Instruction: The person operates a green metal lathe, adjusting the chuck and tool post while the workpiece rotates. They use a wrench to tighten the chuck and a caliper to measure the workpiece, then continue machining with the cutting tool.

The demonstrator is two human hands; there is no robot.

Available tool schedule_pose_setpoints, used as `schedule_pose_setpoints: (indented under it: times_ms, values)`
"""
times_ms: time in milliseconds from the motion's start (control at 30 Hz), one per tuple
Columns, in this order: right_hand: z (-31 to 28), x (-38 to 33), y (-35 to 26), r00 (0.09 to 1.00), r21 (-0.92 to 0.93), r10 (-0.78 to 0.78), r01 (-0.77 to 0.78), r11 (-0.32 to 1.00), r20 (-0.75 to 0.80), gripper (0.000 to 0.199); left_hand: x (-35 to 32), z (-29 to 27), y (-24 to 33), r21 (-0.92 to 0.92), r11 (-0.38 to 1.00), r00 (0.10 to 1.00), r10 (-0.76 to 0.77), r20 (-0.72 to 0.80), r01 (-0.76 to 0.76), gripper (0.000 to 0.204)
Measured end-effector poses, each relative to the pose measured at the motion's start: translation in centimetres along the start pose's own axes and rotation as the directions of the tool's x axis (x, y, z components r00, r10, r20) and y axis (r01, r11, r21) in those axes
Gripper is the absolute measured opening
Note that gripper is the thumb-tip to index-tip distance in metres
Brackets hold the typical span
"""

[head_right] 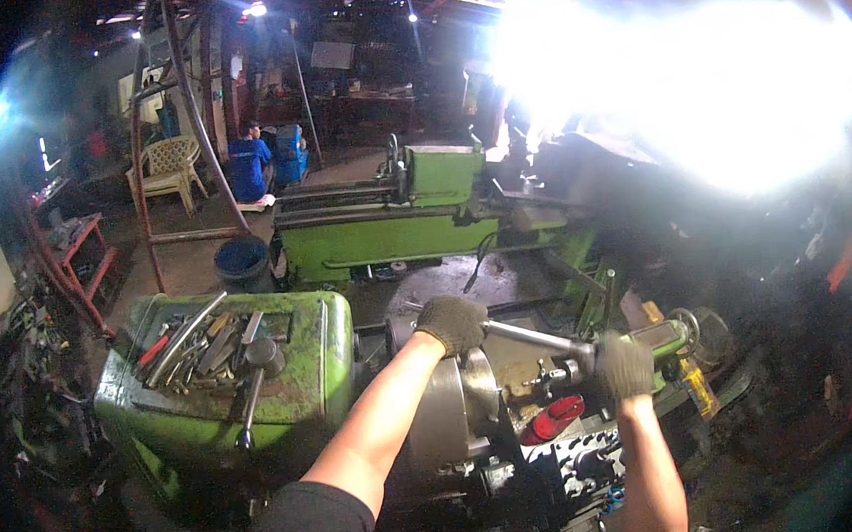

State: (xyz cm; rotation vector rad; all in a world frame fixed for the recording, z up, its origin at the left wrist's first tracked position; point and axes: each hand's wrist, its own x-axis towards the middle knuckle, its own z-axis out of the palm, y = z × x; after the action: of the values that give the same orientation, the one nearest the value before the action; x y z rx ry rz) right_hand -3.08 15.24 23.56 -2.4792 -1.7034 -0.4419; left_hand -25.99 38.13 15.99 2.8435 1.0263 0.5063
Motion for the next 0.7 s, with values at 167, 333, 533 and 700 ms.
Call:
schedule_pose_setpoints:
  times_ms: [167,333,533,700]
  values:
    - [-5.7,-2.5,-1.9,0.947,0.011,0.08,-0.087,0.996,0.31,0.075,0.2,-0.4,-1.0,0.003,0.999,0.997,0.035,0.075,-0.035,0.036]
    - [-4.4,-2.8,-0.3,0.942,-0.133,0.248,-0.223,0.966,0.224,0.076,0.3,-1.5,-1.1,-0.038,0.998,0.996,0.045,0.079,-0.042,0.038]
    - [-3.7,-5.5,-0.4,0.917,-0.122,0.374,-0.359,0.925,0.141,0.079,0.8,-0.9,-0.2,-0.055,0.978,0.979,0.202,0.01,-0.202,0.034]
    - [-5.2,-13.1,-6.1,0.874,-0.176,0.466,-0.442,0.88,0.135,0.076,0.2,-3.4,-0.7,0.032,0.94,0.926,0.328,0.186,-0.34,0.029]
